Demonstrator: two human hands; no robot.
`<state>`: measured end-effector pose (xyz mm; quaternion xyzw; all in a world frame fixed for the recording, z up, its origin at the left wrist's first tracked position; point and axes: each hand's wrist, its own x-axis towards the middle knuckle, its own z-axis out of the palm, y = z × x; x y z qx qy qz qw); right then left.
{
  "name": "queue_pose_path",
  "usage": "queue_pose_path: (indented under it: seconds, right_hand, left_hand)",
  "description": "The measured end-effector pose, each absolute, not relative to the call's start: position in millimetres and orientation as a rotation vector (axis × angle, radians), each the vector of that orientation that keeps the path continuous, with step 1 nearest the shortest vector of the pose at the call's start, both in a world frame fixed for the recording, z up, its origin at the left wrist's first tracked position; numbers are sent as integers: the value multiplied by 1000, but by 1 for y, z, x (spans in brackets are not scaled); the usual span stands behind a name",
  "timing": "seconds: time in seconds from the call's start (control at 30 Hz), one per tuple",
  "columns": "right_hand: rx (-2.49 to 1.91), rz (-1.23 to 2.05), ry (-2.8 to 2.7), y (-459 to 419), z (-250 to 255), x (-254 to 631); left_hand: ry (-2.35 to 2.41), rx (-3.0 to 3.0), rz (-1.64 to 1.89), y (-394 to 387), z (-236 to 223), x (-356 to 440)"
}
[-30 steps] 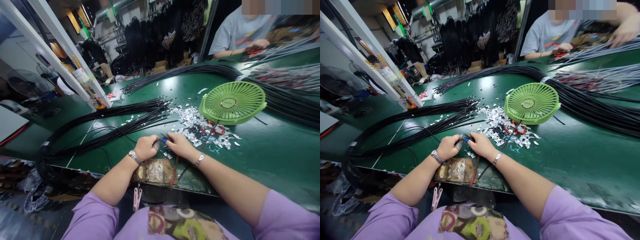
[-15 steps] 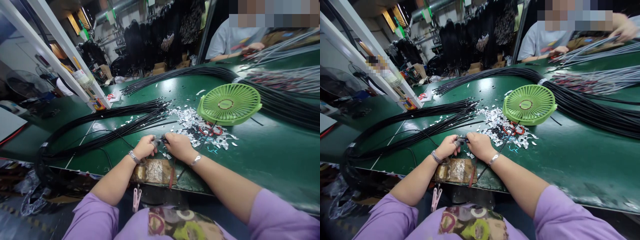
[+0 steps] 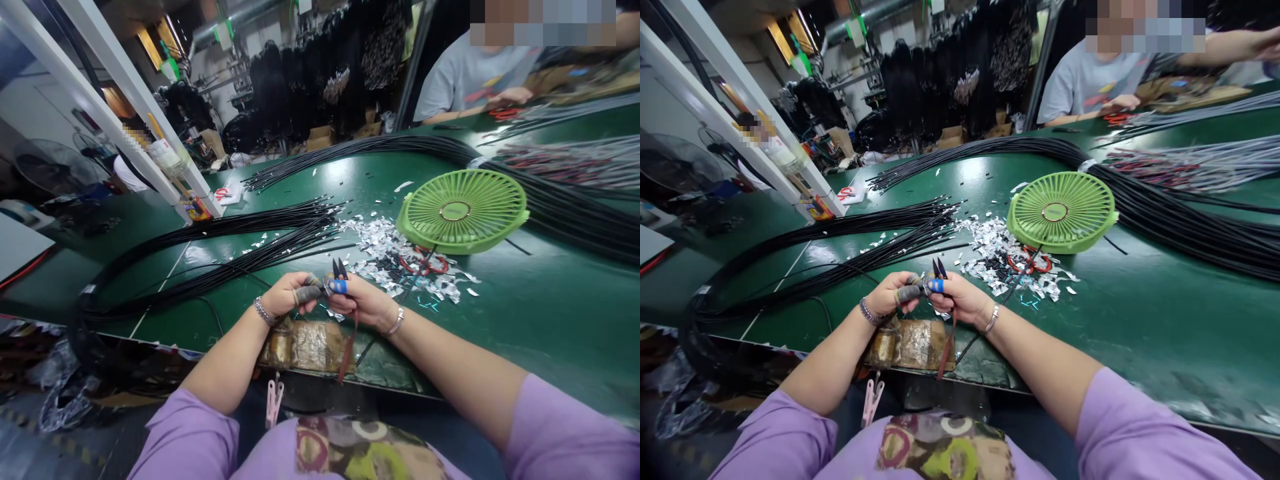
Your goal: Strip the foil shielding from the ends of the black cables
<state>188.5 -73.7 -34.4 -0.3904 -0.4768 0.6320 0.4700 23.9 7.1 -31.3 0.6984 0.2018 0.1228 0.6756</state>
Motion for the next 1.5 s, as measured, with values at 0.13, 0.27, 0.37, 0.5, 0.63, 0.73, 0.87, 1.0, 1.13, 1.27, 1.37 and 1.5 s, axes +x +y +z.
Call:
queue_pose_path:
  seconds: [0.13,0.27,0.37,0.5,0.63,0.73,0.87,1.0,1.13,1.27,1.37,1.5]
  right_hand:
    - [-1474,1025,-1417,-72,-28,190]
    - [-1802,472,-1631,-74,-22,191]
    - [-1655,754,-1440,-75,-24,188]
    - [-1374,1122,-1121,-71,-28,186]
    - [-1340,1152,-996,-63,-28,199]
    - [-1359,1040,-786,-59,-26,220]
    - [-1360,983,-726,-60,-25,233]
    - [-1500,1104,-1077,-67,-28,214]
    - [-1477,1032,-1326,-72,-29,196]
    - [-1437,1134,-1252,-72,-28,197]
    - [-1422,1166,-1015,-68,-27,217]
    - [-1323,953,-592,-61,-24,245]
  left_hand:
    - [683,1849,304,5,-32,28]
    - [1010,2328,353,-5,-28,32]
    - [950,2193,393,-7,-23,30]
    - [729,1761,365,-2,-20,27]
    - [735,1711,426,2,-24,29]
    - [746,1671,488,3,-26,27]
    - [770,1630,546,3,-26,24]
    - [759,1704,483,3,-28,26]
    - [751,1834,446,1,-31,29]
    - [710,1996,473,-1,-30,31]
    - [714,1994,517,-1,-29,29]
    - [770,1813,608,3,-29,25]
